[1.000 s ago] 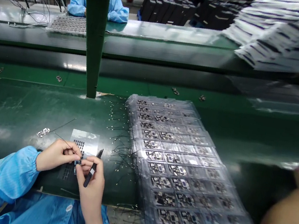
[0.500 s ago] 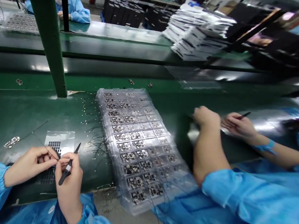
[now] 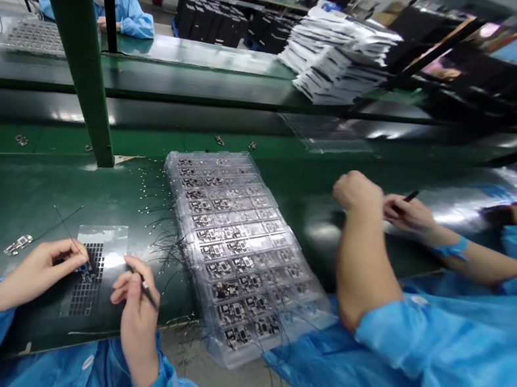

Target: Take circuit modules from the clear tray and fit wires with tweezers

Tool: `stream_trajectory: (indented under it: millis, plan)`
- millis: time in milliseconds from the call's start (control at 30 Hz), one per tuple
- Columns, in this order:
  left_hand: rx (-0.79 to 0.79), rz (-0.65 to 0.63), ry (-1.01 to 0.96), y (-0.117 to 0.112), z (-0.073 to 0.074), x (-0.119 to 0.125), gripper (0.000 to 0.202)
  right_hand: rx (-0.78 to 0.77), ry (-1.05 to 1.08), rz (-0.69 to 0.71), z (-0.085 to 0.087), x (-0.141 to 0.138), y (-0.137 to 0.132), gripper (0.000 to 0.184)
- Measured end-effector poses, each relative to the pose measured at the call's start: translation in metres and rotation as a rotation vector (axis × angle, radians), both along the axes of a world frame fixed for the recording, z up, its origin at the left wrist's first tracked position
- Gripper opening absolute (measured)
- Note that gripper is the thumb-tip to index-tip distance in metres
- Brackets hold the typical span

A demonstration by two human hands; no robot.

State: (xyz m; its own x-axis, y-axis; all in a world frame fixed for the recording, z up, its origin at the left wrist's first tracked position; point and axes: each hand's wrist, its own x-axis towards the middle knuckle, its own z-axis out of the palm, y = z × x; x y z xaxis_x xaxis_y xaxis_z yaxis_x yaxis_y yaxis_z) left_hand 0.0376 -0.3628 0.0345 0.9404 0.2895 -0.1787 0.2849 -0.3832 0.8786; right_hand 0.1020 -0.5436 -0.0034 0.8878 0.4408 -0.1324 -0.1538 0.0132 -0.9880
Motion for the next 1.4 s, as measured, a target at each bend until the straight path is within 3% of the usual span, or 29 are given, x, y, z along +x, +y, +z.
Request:
stream_trajectory:
  millis: [167, 400, 567, 933, 1400]
  plan:
    - [-0.055, -0.004, 0.010, 0.011, -0.001, 0.002, 0.027, -0.048, 0.196, 0.029, 0.006, 0.018, -0.012, 0.060]
    - [-0.030, -0.104, 0.042, 0.008, 0.001, 0.005, 0.023, -0.078, 0.124, -0.001, 0.005, 0.023, -0.011, 0.040]
    - [-0.001, -0.190, 0.060, 0.003, -0.002, 0.008, 0.018, -0.152, 0.062, 0.080, 0.002, 0.025, 0.003, 0.039]
    - [0.049, -0.170, 0.102, 0.003, -0.004, 0.009, 0.019, -0.315, -0.048, 0.092, 0.001, 0.033, 0.022, 0.020]
    - [0.079, -0.155, 0.093, 0.003, -0.006, 0.010, 0.025, -0.275, -0.134, 0.073, 0.000, 0.032, 0.023, 0.016]
